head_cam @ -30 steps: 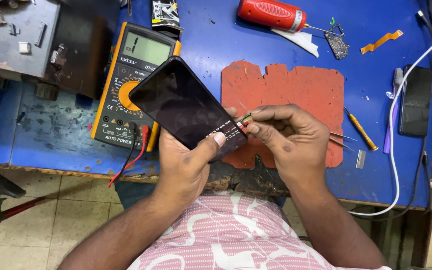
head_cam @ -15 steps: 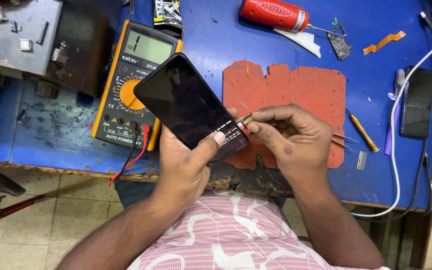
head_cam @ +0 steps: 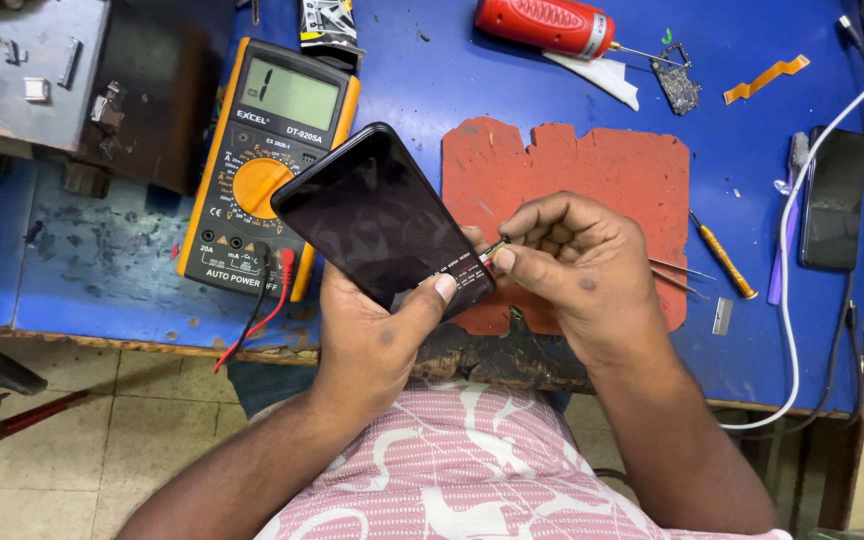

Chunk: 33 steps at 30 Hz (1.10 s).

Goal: The person connects a white USB cable to a black smartphone to test its charging function, observing the screen for a charging icon. After confirming the connection, the person places the phone aside and uses a purple toothbrush to scrub a small circuit board resting on a red mat.

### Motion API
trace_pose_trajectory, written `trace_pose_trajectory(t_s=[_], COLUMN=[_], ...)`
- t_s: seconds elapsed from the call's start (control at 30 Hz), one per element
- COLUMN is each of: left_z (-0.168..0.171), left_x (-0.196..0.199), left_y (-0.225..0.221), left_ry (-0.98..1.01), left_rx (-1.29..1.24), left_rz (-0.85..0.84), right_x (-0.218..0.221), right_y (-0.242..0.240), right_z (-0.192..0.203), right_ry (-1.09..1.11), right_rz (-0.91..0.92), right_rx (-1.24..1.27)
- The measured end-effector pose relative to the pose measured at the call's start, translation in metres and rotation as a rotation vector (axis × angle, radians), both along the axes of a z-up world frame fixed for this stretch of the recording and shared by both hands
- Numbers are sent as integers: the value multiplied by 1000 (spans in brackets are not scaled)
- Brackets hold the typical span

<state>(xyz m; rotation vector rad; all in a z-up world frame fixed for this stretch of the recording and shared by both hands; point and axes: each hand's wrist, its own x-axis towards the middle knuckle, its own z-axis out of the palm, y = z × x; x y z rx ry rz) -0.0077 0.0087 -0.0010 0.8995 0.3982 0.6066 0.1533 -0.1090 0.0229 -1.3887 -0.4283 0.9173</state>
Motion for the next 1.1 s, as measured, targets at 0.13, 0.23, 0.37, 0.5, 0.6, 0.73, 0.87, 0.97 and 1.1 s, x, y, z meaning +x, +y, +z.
trace_pose_trajectory(t_s=[0.13, 0.23, 0.37, 0.5, 0.6, 0.73, 0.87, 0.97, 1.1], left_z=[0, 1, 3, 3, 3, 0, -2, 0, 6], left_x=[-1, -1, 0, 0, -1, -3, -4, -4, 0], left_y=[0, 1, 2, 3, 4, 3, 1, -2, 1], left_ry=[33, 30, 24, 22, -61, -108, -130, -128, -97], left_rx=[41, 18, -16, 1, -92, -95, -170, -205, -159], left_rz=[27, 9, 1, 13, 24, 45, 91, 96, 24], right_x=[-4, -7, -11, -16, -20, -27, -37, -38, -23], right_y=[0, 1, 2, 2, 0, -4, -4, -9, -21], right_z=[-1, 0, 1, 0, -1, -5, -7, -1, 15], right_ry=[-149, -220, -160, -180, -184, -214, -298, -311, -316], right_rz=[-13, -21, -11, -24, -56, -12, 43, 88, 199], right_rx=[-14, -26, -13, -64, -140, -19, 53, 37, -34])
